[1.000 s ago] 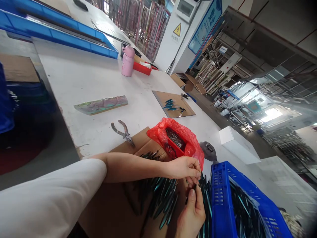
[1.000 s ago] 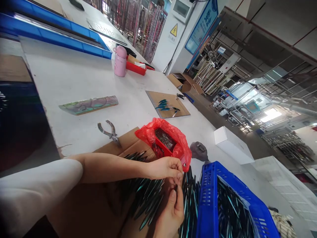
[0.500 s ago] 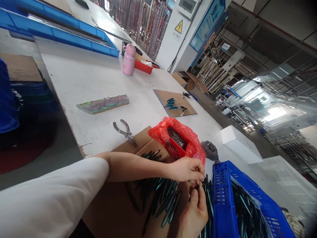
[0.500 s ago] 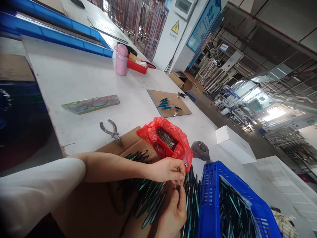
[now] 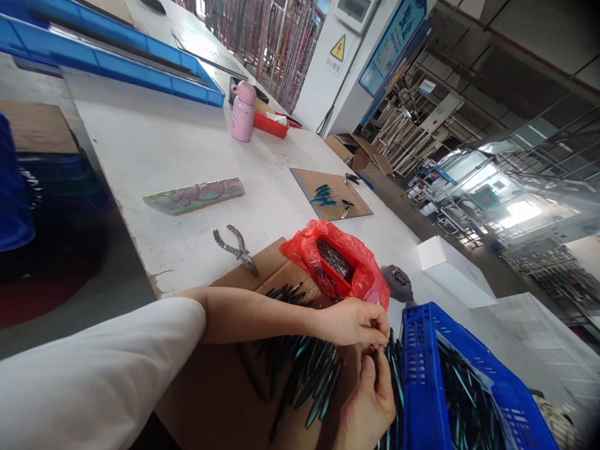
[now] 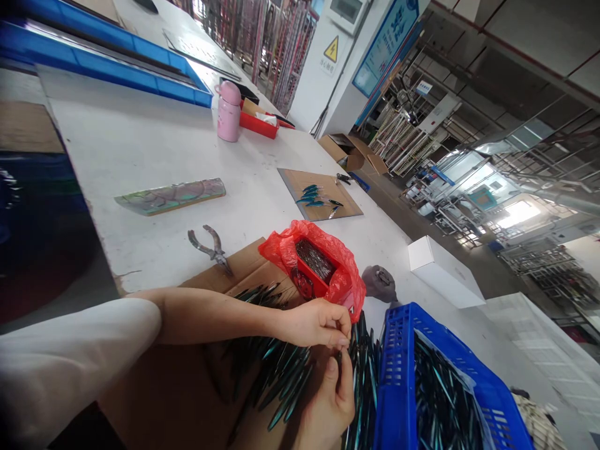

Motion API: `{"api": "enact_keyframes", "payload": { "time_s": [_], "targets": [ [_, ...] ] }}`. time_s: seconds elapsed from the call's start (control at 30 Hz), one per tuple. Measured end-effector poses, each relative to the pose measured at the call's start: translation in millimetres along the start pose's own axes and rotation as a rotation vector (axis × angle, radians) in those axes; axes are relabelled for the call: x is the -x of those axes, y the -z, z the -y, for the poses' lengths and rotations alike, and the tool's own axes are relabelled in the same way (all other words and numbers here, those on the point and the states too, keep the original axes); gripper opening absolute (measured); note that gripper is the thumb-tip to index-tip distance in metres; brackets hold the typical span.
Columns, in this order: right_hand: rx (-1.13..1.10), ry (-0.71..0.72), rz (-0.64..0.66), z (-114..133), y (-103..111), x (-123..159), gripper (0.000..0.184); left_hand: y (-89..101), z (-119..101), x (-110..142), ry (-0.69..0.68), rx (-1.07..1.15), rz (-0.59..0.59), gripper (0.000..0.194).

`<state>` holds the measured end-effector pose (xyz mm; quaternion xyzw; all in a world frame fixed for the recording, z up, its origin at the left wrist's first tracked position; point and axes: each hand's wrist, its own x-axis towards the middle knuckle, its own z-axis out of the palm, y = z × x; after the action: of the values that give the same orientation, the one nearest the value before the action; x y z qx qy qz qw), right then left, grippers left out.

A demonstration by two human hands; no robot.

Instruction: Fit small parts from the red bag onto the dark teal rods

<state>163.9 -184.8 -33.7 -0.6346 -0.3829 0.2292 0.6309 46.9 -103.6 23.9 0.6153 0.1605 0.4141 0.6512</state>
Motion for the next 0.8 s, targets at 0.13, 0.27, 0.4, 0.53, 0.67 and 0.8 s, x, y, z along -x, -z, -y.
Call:
{"api": "enact_keyframes", "payload": {
  "time_s": [0.13,0.27,0.4,0.53,0.67,0.8],
  "targets": [
    [-0.061,0.011,-0.013,2.3,-2.6,0.5,0.051,1.4,-0.7,0.8,-0.055,-0.151,-0.018,0.011],
    [-0.071,0.011,-0.007,1.0,-4.2,1.1,0.051,0.4,0.8,0.5,0.059,-0.179,-0.017,0.010],
    [-0.071,-0.022,-0.006,-2.6,-1.5,0.9,0.055,-0.6,9.0,-1.6,0.171,-0.167,-0.005,0.013],
    [0.214,-0.061,0.050,-1.0,2.1,-1.1,0.051,12.4,13.2,-9.5,0.209,-0.301,-0.009,0.015],
    [0.553,-0.074,0.204,-7.8,-3.6,-1.2,0.051,42.0,7.2,-22.0,0.197,-0.450,-0.127,0.042],
    [0.507,-0.169,0.303,-18.3,-13.8,1.8,0.063,67.3,-0.4,-30.8,0.104,-0.612,-0.267,0.034]
  ]
}}
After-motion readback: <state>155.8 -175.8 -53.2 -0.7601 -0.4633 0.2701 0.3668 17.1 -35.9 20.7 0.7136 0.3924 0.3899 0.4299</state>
